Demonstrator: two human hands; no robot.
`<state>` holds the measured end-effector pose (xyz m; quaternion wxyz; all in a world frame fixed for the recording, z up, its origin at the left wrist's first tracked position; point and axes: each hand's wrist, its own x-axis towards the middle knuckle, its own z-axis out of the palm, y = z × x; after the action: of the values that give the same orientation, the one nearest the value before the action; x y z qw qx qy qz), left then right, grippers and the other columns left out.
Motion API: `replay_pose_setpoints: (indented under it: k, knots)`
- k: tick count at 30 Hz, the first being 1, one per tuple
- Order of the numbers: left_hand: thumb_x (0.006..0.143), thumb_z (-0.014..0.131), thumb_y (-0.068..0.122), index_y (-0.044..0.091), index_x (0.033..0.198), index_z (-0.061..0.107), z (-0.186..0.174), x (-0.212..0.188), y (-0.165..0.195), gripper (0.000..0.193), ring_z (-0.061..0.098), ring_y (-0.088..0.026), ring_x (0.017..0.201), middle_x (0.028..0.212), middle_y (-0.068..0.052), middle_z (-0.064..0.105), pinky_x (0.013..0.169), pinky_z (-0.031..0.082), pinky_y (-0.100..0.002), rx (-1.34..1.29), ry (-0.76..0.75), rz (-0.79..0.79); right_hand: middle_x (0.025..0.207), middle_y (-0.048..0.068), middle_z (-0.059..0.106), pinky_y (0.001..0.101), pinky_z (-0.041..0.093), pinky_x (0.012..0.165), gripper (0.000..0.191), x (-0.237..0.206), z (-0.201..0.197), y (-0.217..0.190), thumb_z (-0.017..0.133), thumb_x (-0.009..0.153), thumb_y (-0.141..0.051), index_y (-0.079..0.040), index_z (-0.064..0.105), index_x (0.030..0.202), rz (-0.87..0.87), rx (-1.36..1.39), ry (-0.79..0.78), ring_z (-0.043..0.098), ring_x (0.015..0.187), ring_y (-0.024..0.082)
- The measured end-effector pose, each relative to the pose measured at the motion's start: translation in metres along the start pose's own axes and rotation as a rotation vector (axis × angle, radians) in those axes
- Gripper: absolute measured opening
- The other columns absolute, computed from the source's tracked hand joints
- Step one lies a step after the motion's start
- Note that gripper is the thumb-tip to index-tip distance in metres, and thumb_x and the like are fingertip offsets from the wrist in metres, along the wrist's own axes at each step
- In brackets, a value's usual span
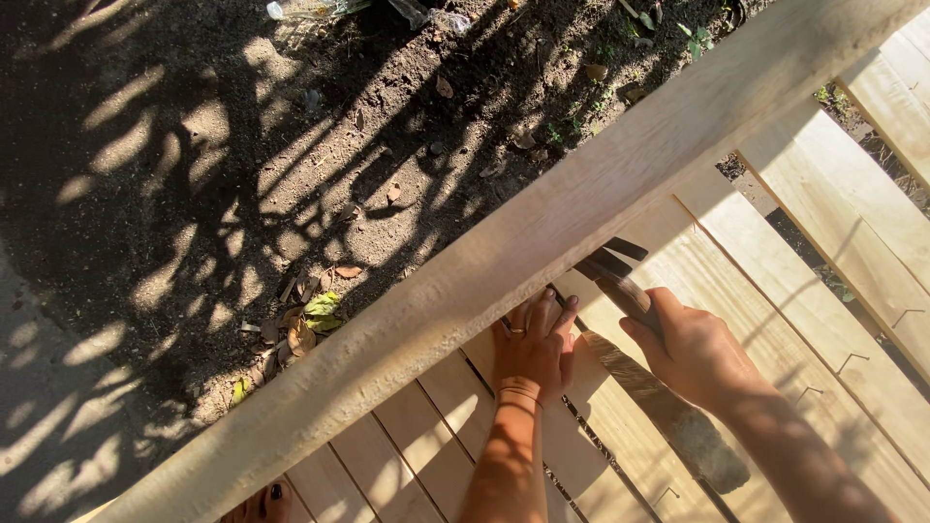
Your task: The person hammers nails into wooden slats of a large wooden frame structure outdoors, using a small wood block to hold or align pieces while driving nails with a hammer. They press slats flat with one hand and hammer with the other, working along the slat rows.
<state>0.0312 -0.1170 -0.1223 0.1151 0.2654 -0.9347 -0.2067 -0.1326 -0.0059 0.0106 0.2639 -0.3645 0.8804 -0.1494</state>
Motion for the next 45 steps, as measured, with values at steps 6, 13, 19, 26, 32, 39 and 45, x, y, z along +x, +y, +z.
replay_pose_setpoints:
  k: [6,13,19,26,32,39,45]
  knots:
    - [0.09,0.063,0.032,0.03,0.144,0.061,0.006,0.002,-0.004,0.055,0.041,-0.032,0.142,0.153,-0.006,0.049,0.114,0.027,-0.066,0.018,0.075,0.037,0.077,0.022,0.069,0.0503,0.052,0.063,0.04,0.004,0.006,0.002,0.069,0.089,-0.032,-0.004,0.056,0.115,-0.155,-0.064,0.178,0.067,0.075,0.045]
    - [0.091,0.064,0.029,0.025,0.148,0.059,0.008,-0.003,-0.003,0.057,0.041,-0.036,0.142,0.152,-0.011,0.049,0.115,0.027,-0.067,-0.083,0.074,0.035,0.078,0.023,0.07,0.0502,0.054,0.066,0.038,-0.005,0.0,0.006,0.067,0.089,-0.03,-0.009,0.058,0.119,0.021,0.061,0.125,0.07,0.076,0.044]
    - [0.088,0.068,0.033,0.031,0.145,0.058,0.009,0.003,-0.004,0.057,0.04,-0.036,0.145,0.151,-0.005,0.05,0.115,0.021,-0.075,0.112,0.186,0.072,0.081,0.022,0.072,0.0511,0.053,0.072,0.039,0.003,0.012,0.01,0.071,0.094,-0.041,-0.007,0.059,0.11,0.05,-0.199,-0.025,0.07,0.084,0.044]
    - [0.089,0.067,0.03,0.027,0.146,0.056,0.011,-0.002,-0.004,0.059,0.036,-0.039,0.145,0.153,-0.01,0.047,0.116,0.018,-0.074,-0.038,0.04,0.022,0.075,0.024,0.07,0.0501,0.054,0.065,0.029,-0.012,-0.003,0.016,0.067,0.089,-0.03,-0.008,0.061,0.108,0.021,0.107,0.132,0.069,0.074,0.044]
    - [0.088,0.064,0.032,0.029,0.147,0.056,0.008,0.003,-0.004,0.059,0.035,-0.038,0.146,0.153,-0.008,0.048,0.116,0.015,-0.076,0.035,0.059,0.043,0.076,0.024,0.07,0.053,0.051,0.067,0.033,0.008,0.005,0.005,0.07,0.093,-0.035,-0.006,0.059,0.103,-0.005,-0.103,0.029,0.068,0.078,0.047]
    - [0.093,0.062,0.031,0.027,0.146,0.057,0.007,0.001,-0.004,0.054,0.04,-0.036,0.144,0.154,-0.01,0.049,0.112,0.025,-0.073,-0.052,0.038,0.004,0.074,0.018,0.07,0.048,0.054,0.061,0.034,-0.011,0.005,0.027,0.065,0.089,-0.038,-0.008,0.059,0.105,-0.126,0.07,0.17,0.07,0.069,0.039]
    - [0.094,0.065,0.034,0.035,0.147,0.06,0.032,0.011,-0.011,0.053,0.044,-0.039,0.138,0.151,-0.008,0.05,0.111,0.037,-0.06,-0.011,0.161,0.045,0.101,0.016,0.073,0.0473,0.056,0.074,0.042,-0.005,0.012,0.048,0.076,0.095,-0.037,-0.006,0.063,0.121,0.05,-0.384,0.512,0.069,0.089,0.035]
